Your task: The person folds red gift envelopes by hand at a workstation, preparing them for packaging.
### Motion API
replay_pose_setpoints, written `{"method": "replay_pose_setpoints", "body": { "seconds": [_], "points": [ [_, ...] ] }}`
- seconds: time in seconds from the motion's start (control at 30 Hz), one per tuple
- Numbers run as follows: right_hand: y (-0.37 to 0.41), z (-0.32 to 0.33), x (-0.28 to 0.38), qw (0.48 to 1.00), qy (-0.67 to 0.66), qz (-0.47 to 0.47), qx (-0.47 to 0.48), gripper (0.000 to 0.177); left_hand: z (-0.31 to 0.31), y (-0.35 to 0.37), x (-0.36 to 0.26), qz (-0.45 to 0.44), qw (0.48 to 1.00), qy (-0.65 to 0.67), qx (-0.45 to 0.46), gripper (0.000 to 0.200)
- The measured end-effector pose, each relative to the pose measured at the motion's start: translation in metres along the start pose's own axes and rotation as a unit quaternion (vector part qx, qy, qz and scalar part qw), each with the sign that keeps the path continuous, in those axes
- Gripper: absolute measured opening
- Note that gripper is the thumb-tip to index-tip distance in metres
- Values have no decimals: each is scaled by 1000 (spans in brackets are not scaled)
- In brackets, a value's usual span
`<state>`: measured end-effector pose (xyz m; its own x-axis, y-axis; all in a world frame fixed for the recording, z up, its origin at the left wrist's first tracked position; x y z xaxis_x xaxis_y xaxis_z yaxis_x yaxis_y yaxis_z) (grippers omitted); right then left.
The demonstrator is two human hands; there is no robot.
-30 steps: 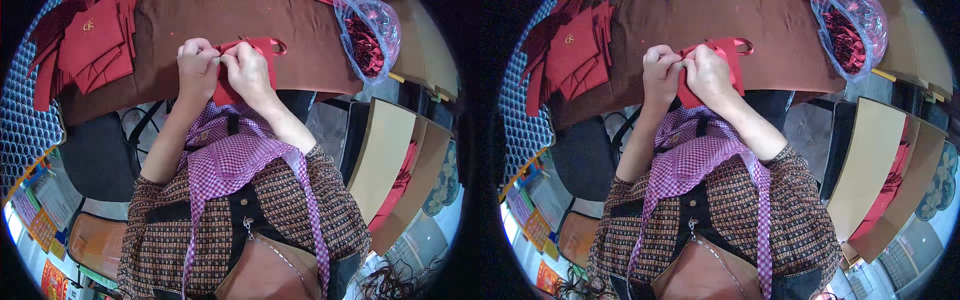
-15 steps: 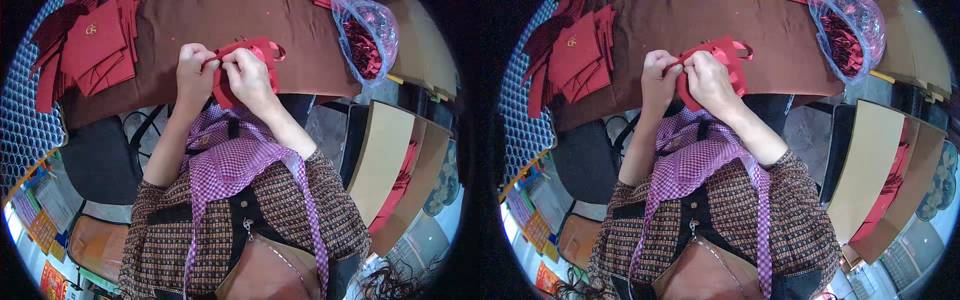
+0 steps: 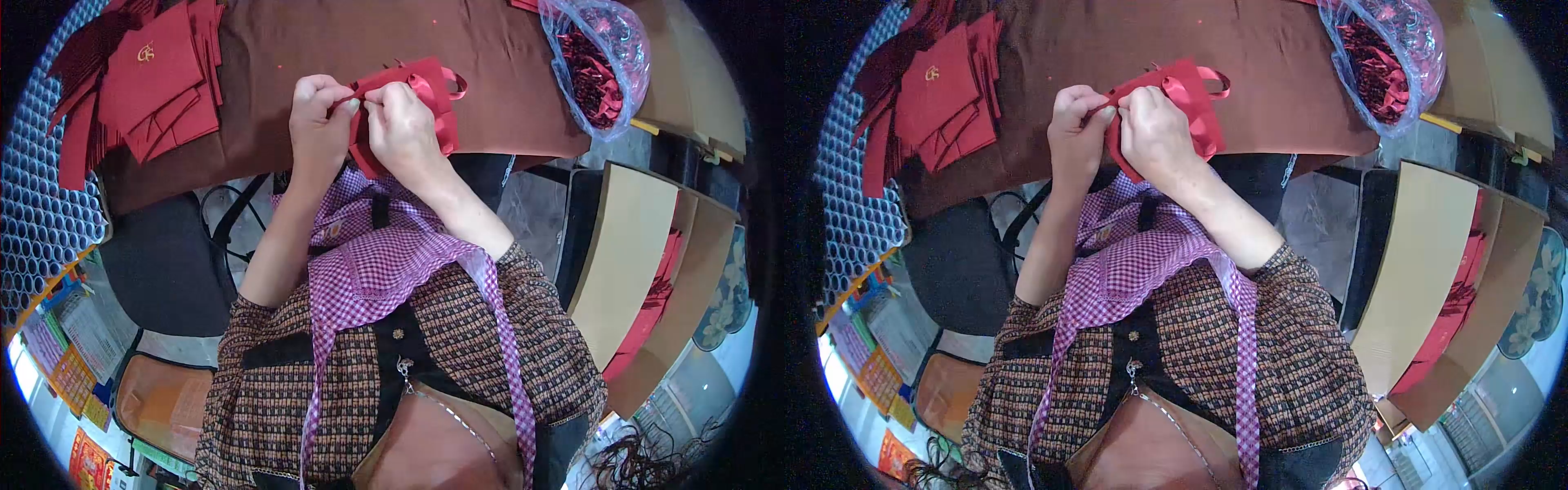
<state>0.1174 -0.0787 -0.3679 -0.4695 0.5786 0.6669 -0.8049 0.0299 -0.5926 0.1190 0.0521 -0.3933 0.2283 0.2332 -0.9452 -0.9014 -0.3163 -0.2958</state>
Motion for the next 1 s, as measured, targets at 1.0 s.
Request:
{"method": "replay_pose_setpoints", "body": {
  "seconds": [1.0],
  "points": [
    [0,0,-2,992,97,32,73,16,0,3,-8,-113,992,-64,1,18]
  ]
}}
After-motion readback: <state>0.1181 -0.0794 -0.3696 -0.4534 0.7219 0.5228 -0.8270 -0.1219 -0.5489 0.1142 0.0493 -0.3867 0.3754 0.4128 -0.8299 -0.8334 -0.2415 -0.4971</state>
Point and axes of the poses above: each hand's wrist, its own y-axis away from the middle knuckle, its own z-axis out of the back of the hand, x = y × z, the point moved 5 cm from there along -y, towards the middle knuckle, and after that the axes turned 12 degrees about -x, right-handed, at the moved point
